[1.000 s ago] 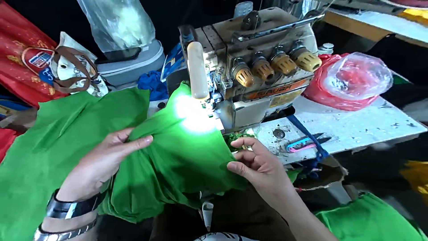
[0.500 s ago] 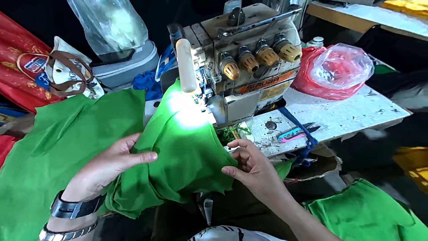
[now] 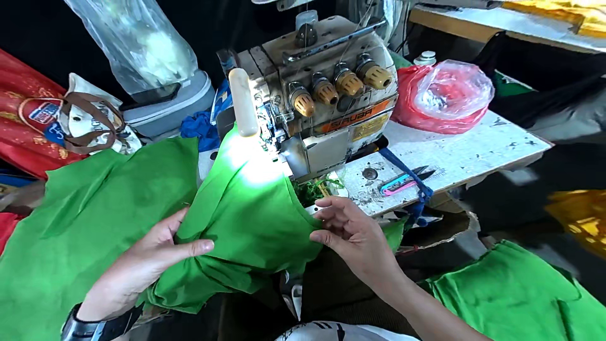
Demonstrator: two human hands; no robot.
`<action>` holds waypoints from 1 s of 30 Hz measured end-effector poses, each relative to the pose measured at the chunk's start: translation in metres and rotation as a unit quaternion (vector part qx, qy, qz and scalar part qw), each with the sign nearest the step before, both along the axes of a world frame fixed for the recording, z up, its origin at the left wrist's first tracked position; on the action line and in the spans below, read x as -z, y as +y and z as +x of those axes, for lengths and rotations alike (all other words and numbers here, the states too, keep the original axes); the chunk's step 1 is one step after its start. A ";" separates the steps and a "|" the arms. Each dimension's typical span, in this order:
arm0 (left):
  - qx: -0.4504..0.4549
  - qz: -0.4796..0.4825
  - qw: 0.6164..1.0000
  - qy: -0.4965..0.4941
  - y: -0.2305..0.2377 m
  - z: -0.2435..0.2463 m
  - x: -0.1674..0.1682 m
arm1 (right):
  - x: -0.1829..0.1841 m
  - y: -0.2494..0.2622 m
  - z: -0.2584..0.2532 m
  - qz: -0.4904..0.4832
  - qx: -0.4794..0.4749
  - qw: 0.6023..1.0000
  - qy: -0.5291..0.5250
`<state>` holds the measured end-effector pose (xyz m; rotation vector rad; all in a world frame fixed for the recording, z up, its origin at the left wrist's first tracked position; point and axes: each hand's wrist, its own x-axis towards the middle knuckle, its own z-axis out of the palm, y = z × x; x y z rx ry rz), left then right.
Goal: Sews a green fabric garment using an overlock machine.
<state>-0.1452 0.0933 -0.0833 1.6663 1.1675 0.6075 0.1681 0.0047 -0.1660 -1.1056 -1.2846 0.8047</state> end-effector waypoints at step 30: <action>-0.104 0.020 0.994 -0.038 -0.011 0.019 0.005 | -0.006 0.000 0.011 -0.041 -0.031 0.999 0.017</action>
